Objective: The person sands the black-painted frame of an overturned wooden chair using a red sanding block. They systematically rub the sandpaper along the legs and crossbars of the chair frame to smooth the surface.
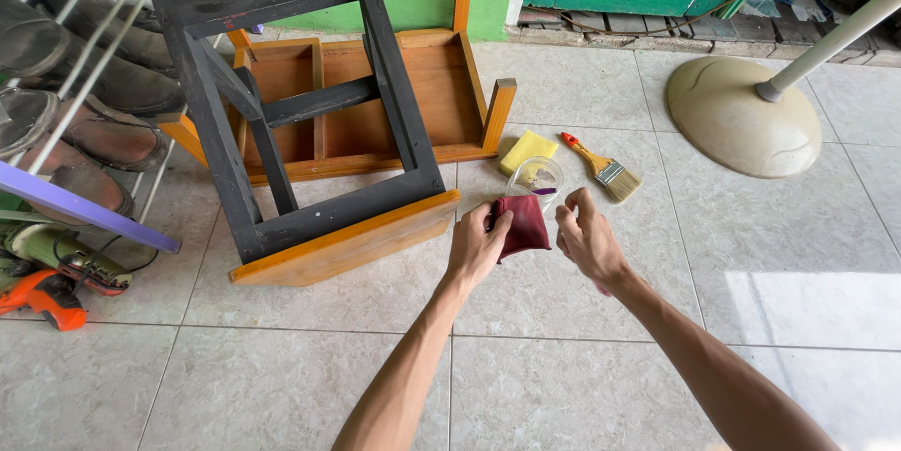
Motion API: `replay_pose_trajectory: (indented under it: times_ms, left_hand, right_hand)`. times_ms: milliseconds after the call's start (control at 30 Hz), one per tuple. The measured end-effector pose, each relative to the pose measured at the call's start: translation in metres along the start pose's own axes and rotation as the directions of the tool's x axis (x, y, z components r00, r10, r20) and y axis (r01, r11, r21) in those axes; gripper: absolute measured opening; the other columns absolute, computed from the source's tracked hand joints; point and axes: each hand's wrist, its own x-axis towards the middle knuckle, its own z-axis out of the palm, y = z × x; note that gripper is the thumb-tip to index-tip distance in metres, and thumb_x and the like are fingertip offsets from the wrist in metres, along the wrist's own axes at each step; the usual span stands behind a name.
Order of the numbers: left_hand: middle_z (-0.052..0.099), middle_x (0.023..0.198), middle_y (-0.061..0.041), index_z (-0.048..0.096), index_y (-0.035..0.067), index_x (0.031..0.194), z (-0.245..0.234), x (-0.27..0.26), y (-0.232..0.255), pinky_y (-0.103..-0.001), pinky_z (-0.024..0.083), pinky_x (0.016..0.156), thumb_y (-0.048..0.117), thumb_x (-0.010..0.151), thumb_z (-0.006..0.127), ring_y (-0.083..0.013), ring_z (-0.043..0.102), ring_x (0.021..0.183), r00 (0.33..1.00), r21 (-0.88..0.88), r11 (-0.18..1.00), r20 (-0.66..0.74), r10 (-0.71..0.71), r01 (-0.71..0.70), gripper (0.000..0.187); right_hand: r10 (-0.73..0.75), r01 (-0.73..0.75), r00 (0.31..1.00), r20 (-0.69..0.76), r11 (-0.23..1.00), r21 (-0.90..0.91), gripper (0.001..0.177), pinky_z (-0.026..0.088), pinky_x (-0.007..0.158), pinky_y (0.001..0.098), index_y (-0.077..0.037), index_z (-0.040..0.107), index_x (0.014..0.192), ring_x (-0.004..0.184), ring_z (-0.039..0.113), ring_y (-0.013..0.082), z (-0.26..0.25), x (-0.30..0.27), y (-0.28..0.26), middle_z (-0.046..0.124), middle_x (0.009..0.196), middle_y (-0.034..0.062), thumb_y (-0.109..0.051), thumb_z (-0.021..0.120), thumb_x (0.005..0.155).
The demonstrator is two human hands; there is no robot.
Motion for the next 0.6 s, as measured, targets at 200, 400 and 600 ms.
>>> replay_pose_trajectory:
  times_ms: [200, 400, 600]
  left_hand:
    - [0.070, 0.083, -0.011, 0.070, -0.002, 0.097, -0.011, 0.002, 0.029, -0.042, 0.055, 0.083, 0.036, 0.100, 0.061, -0.0253, 0.067, 0.080, 0.983, 0.133, 0.982, 0.109, -0.148, 0.133, 0.039]
    - [0.076, 0.095, -0.015, 0.070, 0.001, 0.109, -0.005, -0.005, 0.067, -0.041, 0.057, 0.074, 0.029, 0.097, 0.061, -0.0274, 0.074, 0.082, 0.960, 0.180, 0.961, 0.151, -0.238, 0.210, 0.031]
    - [0.075, 0.103, -0.022, 0.064, 0.004, 0.118, 0.029, -0.006, 0.024, -0.046, 0.055, 0.080, 0.023, 0.099, 0.056, -0.0398, 0.072, 0.095, 0.961, 0.270, 0.943, 0.140, -0.240, 0.196, 0.028]
  right_hand:
    - [0.057, -0.057, 0.998, 0.020, 0.998, 0.002, 0.027, 0.045, 0.051, 0.0395, -0.005, 0.043, 0.104, 0.052, 0.052, 0.0173, 0.000, 0.004, 0.007, 0.057, 0.059, 0.0076, -0.032, 0.041, 0.101]
    - [-0.292, 0.280, 0.953, 0.077, 0.950, 0.140, 0.025, 0.053, 0.073, 0.0346, -0.005, 0.043, 0.114, 0.082, 0.064, 0.0184, -0.011, 0.030, 0.061, 0.065, 0.091, 0.0156, -0.026, 0.039, 0.101]
    - [-0.052, 0.056, 0.987, 0.153, 0.998, -0.022, 0.021, 0.058, 0.077, 0.0414, -0.002, 0.046, 0.115, 0.088, 0.069, 0.0262, -0.015, 0.039, 0.110, 0.063, 0.101, 0.0151, -0.011, 0.050, 0.096]
